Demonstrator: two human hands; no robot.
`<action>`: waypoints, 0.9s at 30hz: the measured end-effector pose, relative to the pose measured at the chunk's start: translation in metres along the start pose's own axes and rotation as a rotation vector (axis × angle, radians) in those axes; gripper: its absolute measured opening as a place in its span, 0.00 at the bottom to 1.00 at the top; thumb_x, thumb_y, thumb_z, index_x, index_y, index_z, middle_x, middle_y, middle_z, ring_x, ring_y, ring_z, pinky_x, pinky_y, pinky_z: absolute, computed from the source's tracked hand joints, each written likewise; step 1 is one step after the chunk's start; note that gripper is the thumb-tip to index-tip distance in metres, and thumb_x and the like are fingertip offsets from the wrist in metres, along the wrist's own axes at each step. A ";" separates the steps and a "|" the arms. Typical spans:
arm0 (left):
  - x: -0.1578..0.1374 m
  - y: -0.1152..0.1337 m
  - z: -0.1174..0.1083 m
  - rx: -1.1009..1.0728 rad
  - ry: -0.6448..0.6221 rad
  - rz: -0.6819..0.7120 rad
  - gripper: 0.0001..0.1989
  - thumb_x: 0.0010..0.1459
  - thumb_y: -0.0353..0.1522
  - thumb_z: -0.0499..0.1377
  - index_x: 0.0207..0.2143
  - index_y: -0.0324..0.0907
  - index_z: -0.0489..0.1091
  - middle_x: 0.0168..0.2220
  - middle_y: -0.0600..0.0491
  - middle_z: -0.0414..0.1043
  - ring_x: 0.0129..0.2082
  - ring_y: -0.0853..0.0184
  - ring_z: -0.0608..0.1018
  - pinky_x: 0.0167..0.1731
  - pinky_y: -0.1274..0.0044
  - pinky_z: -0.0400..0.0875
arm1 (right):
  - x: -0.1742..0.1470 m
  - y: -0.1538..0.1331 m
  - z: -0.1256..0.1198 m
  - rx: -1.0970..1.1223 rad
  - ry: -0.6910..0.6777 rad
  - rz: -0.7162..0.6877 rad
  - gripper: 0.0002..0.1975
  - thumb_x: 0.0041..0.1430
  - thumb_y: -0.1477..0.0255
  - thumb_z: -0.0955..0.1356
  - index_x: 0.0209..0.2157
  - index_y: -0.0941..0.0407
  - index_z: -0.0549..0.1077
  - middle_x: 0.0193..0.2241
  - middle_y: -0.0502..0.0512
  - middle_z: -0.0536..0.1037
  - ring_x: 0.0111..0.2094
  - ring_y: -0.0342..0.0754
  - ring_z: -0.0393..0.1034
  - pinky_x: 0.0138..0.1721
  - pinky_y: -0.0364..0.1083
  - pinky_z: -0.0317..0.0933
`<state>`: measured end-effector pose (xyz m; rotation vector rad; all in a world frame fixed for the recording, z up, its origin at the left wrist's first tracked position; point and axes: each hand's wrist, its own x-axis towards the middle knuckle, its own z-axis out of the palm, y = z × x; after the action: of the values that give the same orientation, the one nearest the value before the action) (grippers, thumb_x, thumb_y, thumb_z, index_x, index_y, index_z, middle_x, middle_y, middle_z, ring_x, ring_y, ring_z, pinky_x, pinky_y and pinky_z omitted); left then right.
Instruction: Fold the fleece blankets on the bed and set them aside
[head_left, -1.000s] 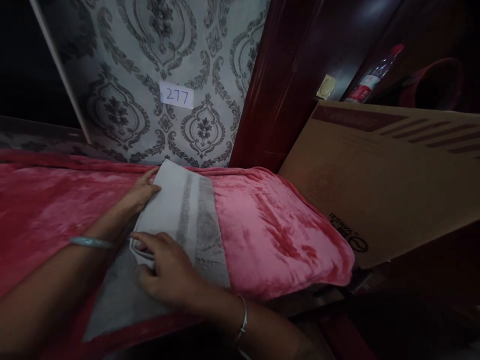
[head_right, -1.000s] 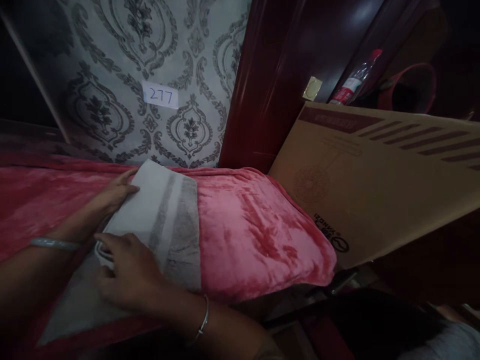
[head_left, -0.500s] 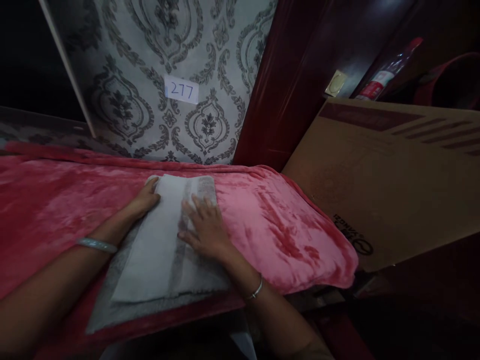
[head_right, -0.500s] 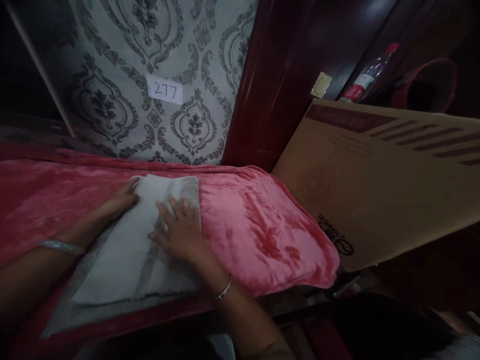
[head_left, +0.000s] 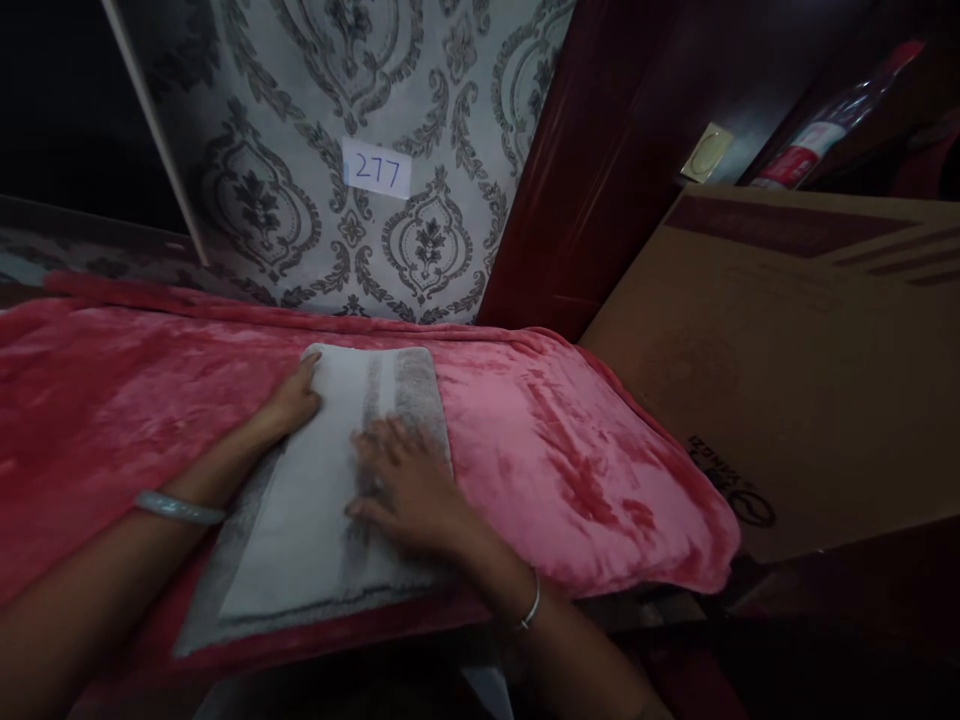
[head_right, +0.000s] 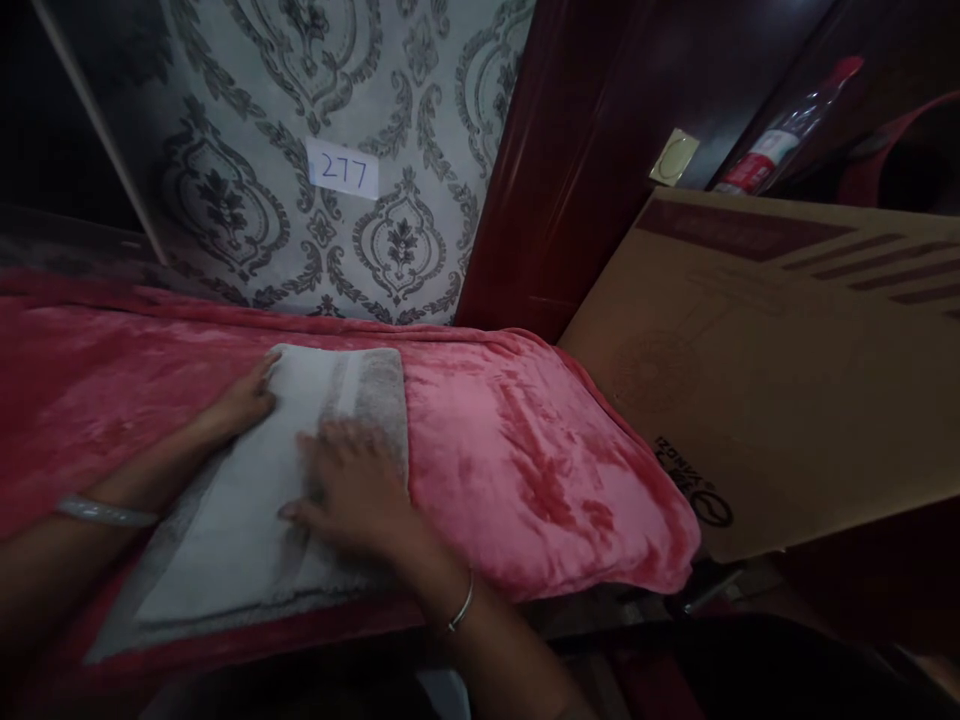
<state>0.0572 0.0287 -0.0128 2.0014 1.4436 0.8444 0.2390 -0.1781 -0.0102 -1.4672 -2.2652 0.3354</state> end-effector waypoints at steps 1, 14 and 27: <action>0.001 0.001 -0.001 0.034 -0.024 0.003 0.48 0.39 0.26 0.55 0.68 0.38 0.54 0.64 0.43 0.63 0.64 0.53 0.66 0.63 0.66 0.62 | -0.003 -0.005 0.004 0.002 -0.028 -0.046 0.37 0.66 0.52 0.65 0.70 0.51 0.52 0.72 0.61 0.46 0.72 0.59 0.32 0.69 0.67 0.32; 0.010 0.084 0.068 0.675 -0.468 0.511 0.37 0.65 0.47 0.43 0.70 0.37 0.47 0.73 0.40 0.40 0.73 0.55 0.45 0.69 0.56 0.41 | -0.016 -0.024 0.006 -0.055 -0.167 -0.100 0.35 0.69 0.50 0.58 0.71 0.50 0.47 0.73 0.55 0.40 0.73 0.53 0.27 0.71 0.60 0.32; 0.081 0.056 0.087 0.580 -0.548 0.538 0.37 0.64 0.53 0.39 0.71 0.51 0.44 0.73 0.50 0.43 0.72 0.53 0.51 0.66 0.55 0.45 | -0.022 -0.025 -0.003 -0.063 -0.170 -0.135 0.31 0.71 0.58 0.60 0.71 0.49 0.47 0.73 0.52 0.43 0.73 0.51 0.28 0.71 0.59 0.39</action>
<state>0.1760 0.0845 -0.0159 2.8298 0.8920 0.0029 0.2281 -0.2080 -0.0021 -1.3524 -2.5169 0.3623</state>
